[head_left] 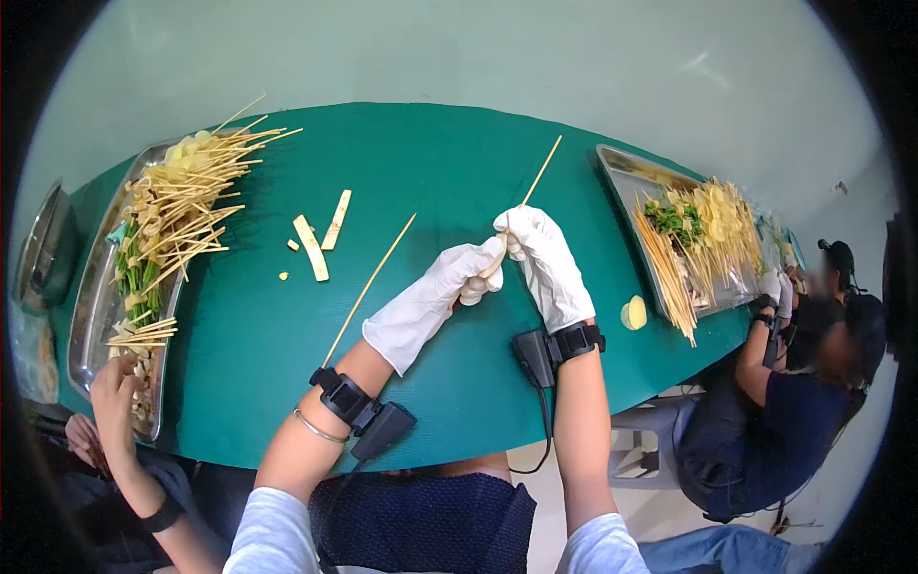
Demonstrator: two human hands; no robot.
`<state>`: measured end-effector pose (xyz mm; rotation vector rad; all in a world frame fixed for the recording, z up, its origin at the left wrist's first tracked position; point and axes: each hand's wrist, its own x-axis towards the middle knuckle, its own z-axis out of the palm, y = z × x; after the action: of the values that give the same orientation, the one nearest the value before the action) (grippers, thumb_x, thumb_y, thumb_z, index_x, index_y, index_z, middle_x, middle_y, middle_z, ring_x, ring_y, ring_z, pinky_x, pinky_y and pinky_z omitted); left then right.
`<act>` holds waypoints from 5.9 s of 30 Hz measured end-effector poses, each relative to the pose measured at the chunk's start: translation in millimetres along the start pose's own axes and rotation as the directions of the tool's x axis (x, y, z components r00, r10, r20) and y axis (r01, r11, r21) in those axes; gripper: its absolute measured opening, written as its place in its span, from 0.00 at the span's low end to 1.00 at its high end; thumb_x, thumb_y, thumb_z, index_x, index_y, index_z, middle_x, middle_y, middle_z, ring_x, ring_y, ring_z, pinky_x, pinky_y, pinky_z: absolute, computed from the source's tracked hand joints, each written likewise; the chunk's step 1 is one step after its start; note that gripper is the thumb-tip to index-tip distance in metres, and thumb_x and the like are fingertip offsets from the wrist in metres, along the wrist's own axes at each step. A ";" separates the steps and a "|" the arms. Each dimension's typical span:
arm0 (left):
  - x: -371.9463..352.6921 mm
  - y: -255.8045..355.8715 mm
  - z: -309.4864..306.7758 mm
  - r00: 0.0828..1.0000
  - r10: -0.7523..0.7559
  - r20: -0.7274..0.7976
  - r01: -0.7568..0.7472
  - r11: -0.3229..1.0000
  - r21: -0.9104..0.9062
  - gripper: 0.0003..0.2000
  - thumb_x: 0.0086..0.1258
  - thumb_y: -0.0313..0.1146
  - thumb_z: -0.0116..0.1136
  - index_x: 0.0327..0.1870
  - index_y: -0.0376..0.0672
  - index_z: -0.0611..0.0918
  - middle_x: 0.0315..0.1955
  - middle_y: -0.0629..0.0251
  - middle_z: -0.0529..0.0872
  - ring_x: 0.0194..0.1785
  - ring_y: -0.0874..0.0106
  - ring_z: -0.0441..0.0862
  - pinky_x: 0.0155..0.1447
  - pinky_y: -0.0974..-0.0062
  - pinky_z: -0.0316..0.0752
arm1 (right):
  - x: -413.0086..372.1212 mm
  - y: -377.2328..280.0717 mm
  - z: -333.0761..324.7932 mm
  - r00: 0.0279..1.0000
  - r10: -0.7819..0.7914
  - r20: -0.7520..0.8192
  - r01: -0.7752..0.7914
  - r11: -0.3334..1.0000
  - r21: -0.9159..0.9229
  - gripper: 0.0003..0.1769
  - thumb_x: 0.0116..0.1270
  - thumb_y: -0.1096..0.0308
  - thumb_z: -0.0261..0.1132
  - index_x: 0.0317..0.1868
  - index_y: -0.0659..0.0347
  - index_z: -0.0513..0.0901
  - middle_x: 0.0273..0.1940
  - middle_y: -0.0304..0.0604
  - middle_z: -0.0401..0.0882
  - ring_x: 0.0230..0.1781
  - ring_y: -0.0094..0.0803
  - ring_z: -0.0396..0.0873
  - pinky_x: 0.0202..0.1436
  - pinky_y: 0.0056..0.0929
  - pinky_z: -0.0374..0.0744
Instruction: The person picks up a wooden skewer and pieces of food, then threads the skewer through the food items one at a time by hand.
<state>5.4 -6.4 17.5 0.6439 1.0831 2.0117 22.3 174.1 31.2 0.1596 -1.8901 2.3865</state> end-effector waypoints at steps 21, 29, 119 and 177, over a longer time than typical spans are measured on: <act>7.5 -3.0 -4.6 0.993 -0.029 0.115 0.053 0.978 -0.204 0.19 0.76 0.52 0.48 0.29 0.46 0.72 0.19 0.77 0.64 0.21 0.83 0.59 0.27 0.82 0.54 | 1.8 -8.1 1.1 0.996 -0.082 -0.037 0.086 0.989 0.124 0.18 0.70 0.61 0.63 0.51 0.68 0.79 0.36 0.36 0.79 0.32 0.18 0.71 0.37 0.17 0.71; 7.8 -4.1 -3.0 0.996 -0.035 0.084 0.054 0.971 -0.233 0.18 0.75 0.50 0.50 0.30 0.46 0.72 0.19 0.78 0.65 0.21 0.84 0.59 0.27 0.83 0.56 | 0.3 0.7 -1.9 0.999 -0.040 -0.009 0.041 0.968 0.248 0.15 0.71 0.64 0.62 0.49 0.68 0.79 0.37 0.36 0.78 0.32 0.18 0.72 0.37 0.15 0.73; 13.5 -10.7 -4.3 0.729 0.521 -0.444 -0.154 0.756 0.636 0.13 0.58 0.25 0.69 0.45 0.46 0.88 0.34 0.75 0.74 0.34 0.83 0.71 0.38 0.84 0.68 | 0.2 -18.6 -16.2 0.952 -0.198 -0.234 0.195 0.980 -0.032 0.17 0.71 0.62 0.63 0.51 0.68 0.79 0.39 0.40 0.82 0.34 0.19 0.78 0.40 0.16 0.75; 13.9 -13.5 -3.3 0.697 0.653 -0.298 -0.329 0.659 0.676 0.12 0.57 0.18 0.67 0.43 0.40 0.85 0.37 0.70 0.76 0.36 0.80 0.77 0.40 0.84 0.73 | 1.7 -8.7 -22.1 0.926 -0.221 -0.306 0.239 0.971 0.023 0.13 0.71 0.63 0.63 0.45 0.66 0.80 0.33 0.35 0.79 0.29 0.17 0.73 0.33 0.14 0.71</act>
<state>-0.1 8.1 5.4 0.7975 2.1095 2.4254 21.3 197.6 34.7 0.0171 -1.5710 2.1677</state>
